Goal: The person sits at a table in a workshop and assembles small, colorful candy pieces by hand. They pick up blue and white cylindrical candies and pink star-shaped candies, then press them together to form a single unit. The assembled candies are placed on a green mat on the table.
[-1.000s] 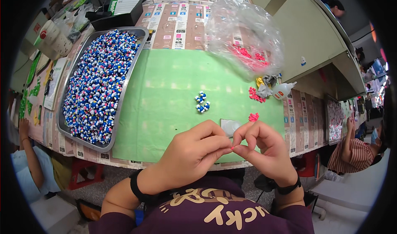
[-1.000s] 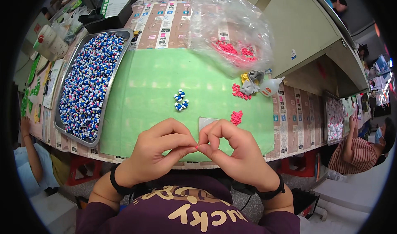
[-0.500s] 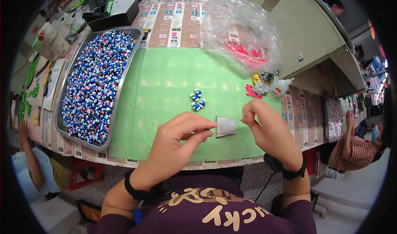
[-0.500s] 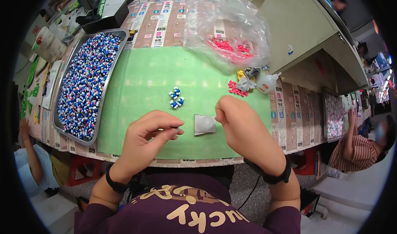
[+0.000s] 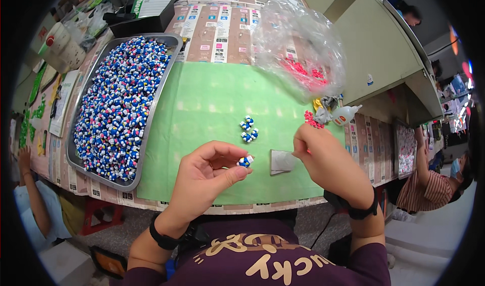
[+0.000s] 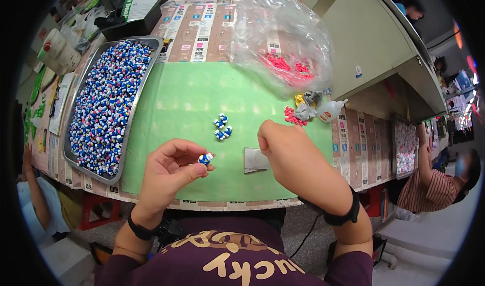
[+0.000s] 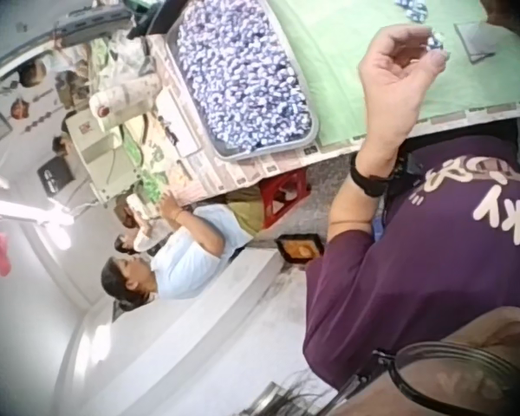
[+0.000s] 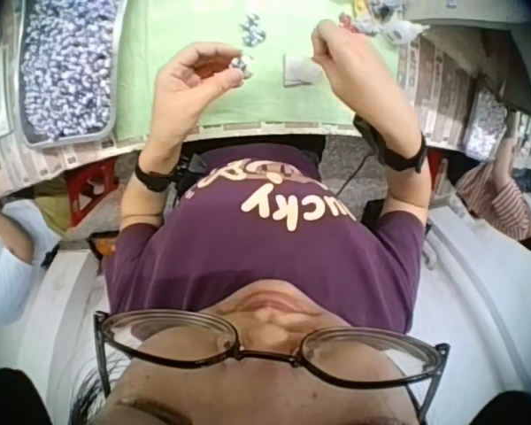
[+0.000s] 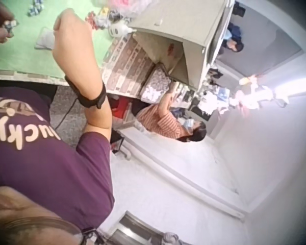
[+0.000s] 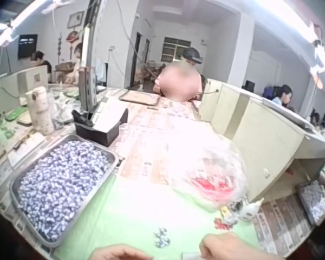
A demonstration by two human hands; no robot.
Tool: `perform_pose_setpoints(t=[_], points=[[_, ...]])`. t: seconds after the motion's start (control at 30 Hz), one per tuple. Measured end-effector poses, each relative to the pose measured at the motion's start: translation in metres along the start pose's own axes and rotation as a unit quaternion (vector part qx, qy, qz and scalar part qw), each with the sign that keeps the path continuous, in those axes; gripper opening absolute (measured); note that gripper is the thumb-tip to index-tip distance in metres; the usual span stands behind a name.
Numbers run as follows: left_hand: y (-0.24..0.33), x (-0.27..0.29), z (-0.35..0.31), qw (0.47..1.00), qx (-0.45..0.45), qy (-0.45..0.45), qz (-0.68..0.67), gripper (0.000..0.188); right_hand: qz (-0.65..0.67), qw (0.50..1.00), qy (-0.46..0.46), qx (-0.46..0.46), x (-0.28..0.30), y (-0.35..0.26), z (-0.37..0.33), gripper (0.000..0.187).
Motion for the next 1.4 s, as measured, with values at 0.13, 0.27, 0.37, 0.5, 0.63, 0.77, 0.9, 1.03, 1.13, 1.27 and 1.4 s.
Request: perform_pose_setpoints(t=[0.13, 0.27, 0.37, 0.5, 0.63, 0.77, 0.9, 1.03, 1.13, 1.27, 1.4], points=[[-0.003, -0.005, 0.003, 1.0, -0.012, -0.009, -0.022, 0.025, 0.233, 0.968, 0.097, 0.0, 0.014, -0.029, -0.01, 0.022], [0.004, -0.014, 0.002, 0.999, -0.054, -0.003, 0.004, 0.024, 0.282, 0.947, 0.148, 0.046, 0.001, -0.047, -0.012, 0.025], [0.01, -0.022, 0.0, 0.992, -0.115, 0.012, 0.041, 0.024, 0.254, 0.95, 0.175, 0.056, -0.002, -0.048, -0.015, 0.024], [0.014, -0.029, -0.004, 0.979, -0.175, 0.02, 0.102, 0.024, 0.233, 0.95, 0.192, 0.075, -0.004, -0.047, -0.016, 0.024], [0.02, -0.036, -0.007, 0.947, -0.244, 0.029, 0.205, 0.024, 0.18, 0.954, 0.215, 0.103, -0.003, -0.047, -0.021, 0.024], [0.028, -0.043, -0.011, 0.916, -0.294, 0.022, 0.272, 0.025, 0.239, 0.942, 0.22, 0.08, -0.01, -0.041, -0.027, 0.027], [0.03, -0.038, -0.014, 0.926, -0.275, -0.017, 0.259, 0.024, 0.283, 0.937, 0.2, 0.047, -0.008, -0.036, -0.026, 0.034], [0.052, 0.006, -0.023, 0.876, -0.334, 0.099, 0.333, 0.018, 0.275, 0.922, 0.268, 0.041, 0.007, -0.01, -0.034, 0.038], [0.072, 0.076, -0.042, 0.824, -0.347, 0.223, 0.388, 0.019, 0.265, 0.906, 0.33, -0.024, 0.022, 0.018, -0.041, 0.033], [0.091, 0.123, -0.051, 0.754, -0.225, 0.349, 0.509, 0.018, 0.18, 0.933, 0.301, -0.085, 0.024, 0.048, -0.052, 0.025], [0.092, 0.084, -0.032, 0.673, -0.252, 0.342, 0.606, 0.019, 0.145, 0.957, 0.219, -0.12, 0.008, 0.06, -0.055, 0.017]])
Point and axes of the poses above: each hand's wrist, its own z-axis towards the middle knuckle, its own x-axis out of the back of the hand, y = z × x, the point moved 5 cm from there along z, towards the middle knuckle, and after that the axes turned 1 degree about z, right-handed, at the moved point
